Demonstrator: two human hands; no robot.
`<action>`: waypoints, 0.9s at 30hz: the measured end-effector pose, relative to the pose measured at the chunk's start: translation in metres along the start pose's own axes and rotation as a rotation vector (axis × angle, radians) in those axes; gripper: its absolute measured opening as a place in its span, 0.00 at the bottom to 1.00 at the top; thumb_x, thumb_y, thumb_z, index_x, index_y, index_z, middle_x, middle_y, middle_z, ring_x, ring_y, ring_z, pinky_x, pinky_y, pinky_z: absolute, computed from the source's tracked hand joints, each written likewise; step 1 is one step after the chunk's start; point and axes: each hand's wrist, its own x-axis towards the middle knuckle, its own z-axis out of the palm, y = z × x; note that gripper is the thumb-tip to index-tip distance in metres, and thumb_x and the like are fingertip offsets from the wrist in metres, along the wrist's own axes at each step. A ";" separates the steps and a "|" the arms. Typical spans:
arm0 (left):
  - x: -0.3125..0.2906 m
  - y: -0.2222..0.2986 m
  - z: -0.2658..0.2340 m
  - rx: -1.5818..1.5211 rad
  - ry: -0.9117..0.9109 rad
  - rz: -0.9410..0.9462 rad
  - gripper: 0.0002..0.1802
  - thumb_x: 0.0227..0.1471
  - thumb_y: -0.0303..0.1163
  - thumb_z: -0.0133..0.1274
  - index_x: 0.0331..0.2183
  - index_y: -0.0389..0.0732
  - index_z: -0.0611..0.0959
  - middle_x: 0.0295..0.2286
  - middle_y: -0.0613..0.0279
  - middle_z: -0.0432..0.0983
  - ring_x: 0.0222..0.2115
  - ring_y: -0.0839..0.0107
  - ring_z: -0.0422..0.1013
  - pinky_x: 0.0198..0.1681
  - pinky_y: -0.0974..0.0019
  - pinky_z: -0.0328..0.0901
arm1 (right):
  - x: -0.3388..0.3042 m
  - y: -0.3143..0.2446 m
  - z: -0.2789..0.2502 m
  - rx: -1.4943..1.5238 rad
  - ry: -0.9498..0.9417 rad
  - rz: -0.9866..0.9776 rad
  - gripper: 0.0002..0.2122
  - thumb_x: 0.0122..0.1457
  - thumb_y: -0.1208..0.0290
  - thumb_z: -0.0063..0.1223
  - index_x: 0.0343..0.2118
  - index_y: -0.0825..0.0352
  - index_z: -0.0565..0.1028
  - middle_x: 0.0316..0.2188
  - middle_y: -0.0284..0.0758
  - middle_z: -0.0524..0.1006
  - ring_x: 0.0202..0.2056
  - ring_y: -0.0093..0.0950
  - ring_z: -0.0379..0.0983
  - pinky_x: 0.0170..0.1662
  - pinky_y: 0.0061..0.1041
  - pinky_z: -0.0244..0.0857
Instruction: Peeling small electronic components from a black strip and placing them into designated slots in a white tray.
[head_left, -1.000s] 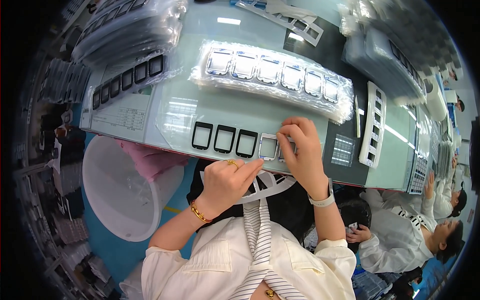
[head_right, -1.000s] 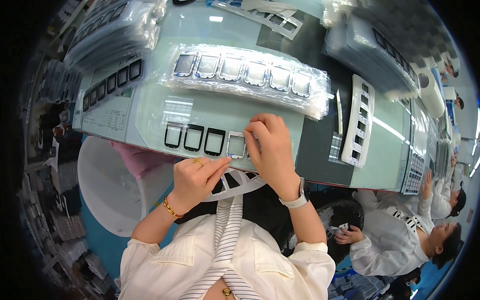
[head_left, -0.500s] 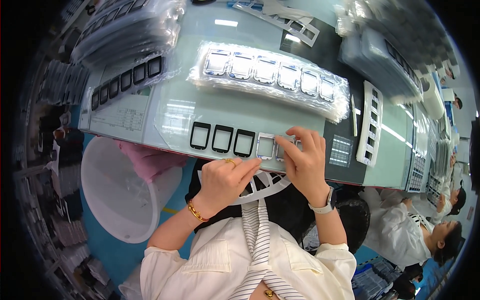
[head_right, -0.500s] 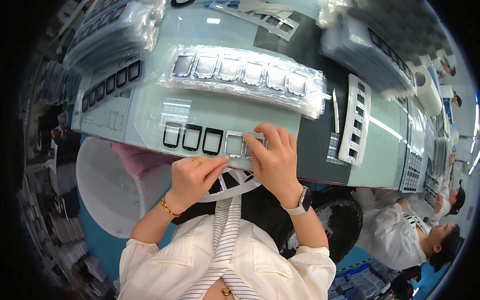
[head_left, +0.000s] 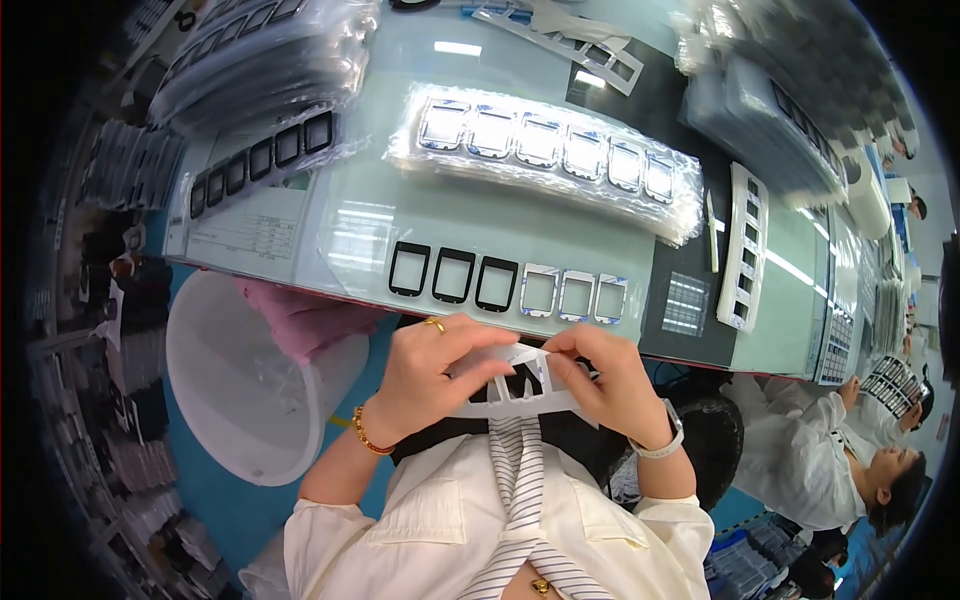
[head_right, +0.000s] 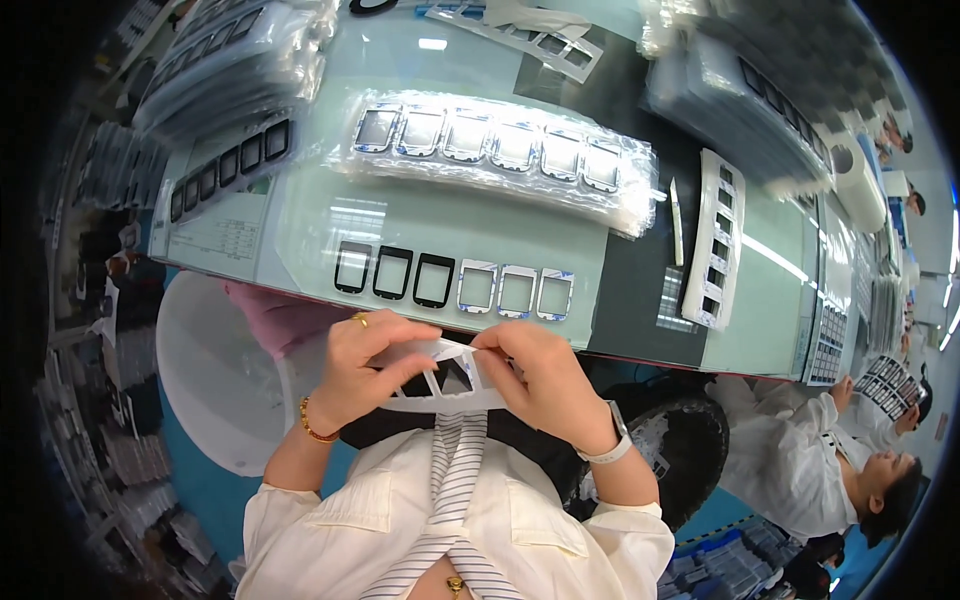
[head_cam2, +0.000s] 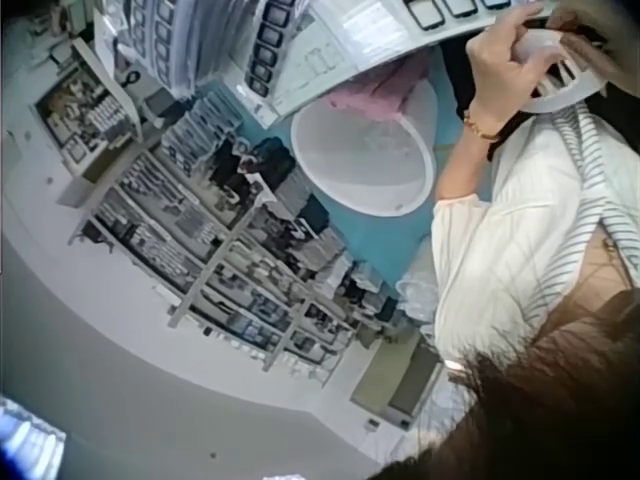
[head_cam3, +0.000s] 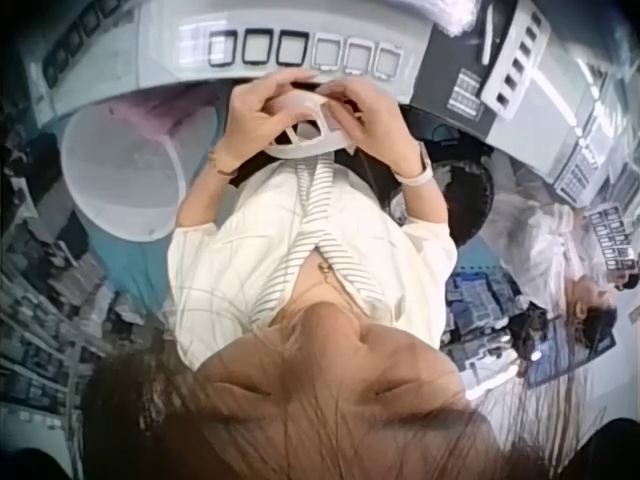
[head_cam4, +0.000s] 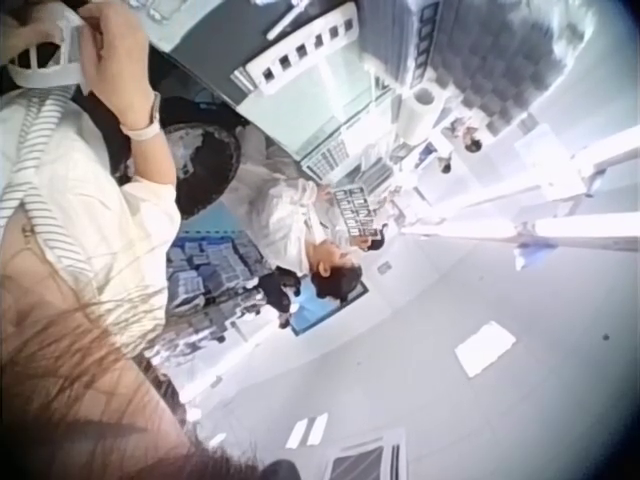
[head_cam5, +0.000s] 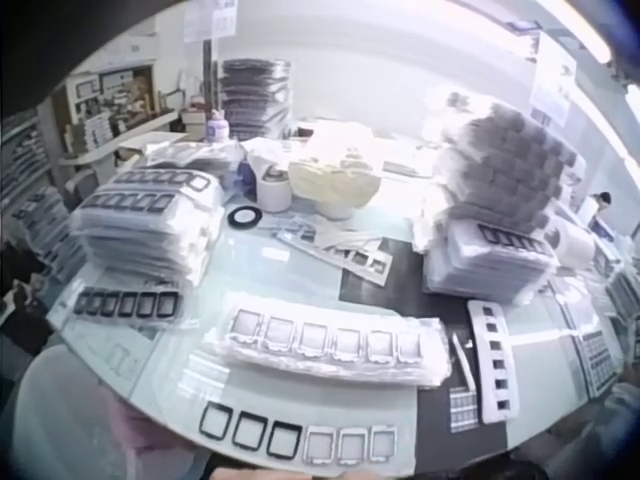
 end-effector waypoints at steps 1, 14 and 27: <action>-0.001 0.000 -0.003 0.096 0.022 0.023 0.15 0.46 0.26 0.72 0.39 0.39 0.89 0.27 0.62 0.83 0.23 0.72 0.75 0.27 0.71 0.67 | 0.002 -0.002 -0.003 -0.061 -0.045 -0.025 0.07 0.58 0.80 0.61 0.40 0.70 0.80 0.33 0.40 0.81 0.32 0.40 0.78 0.37 0.34 0.72; -0.006 -0.004 -0.008 0.162 0.066 -0.050 0.03 0.52 0.26 0.67 0.32 0.39 0.89 0.25 0.60 0.81 0.21 0.67 0.75 0.25 0.67 0.66 | 0.025 -0.017 0.012 -0.113 -0.046 -0.192 0.07 0.56 0.83 0.63 0.37 0.69 0.78 0.38 0.38 0.78 0.38 0.36 0.77 0.42 0.30 0.71; -0.012 -0.023 -0.011 0.378 0.149 0.042 0.08 0.50 0.31 0.69 0.36 0.45 0.92 0.19 0.65 0.74 0.16 0.69 0.70 0.20 0.66 0.62 | 0.066 0.003 0.018 0.025 0.241 -0.004 0.04 0.66 0.78 0.57 0.38 0.74 0.78 0.31 0.30 0.81 0.35 0.19 0.74 0.42 0.21 0.68</action>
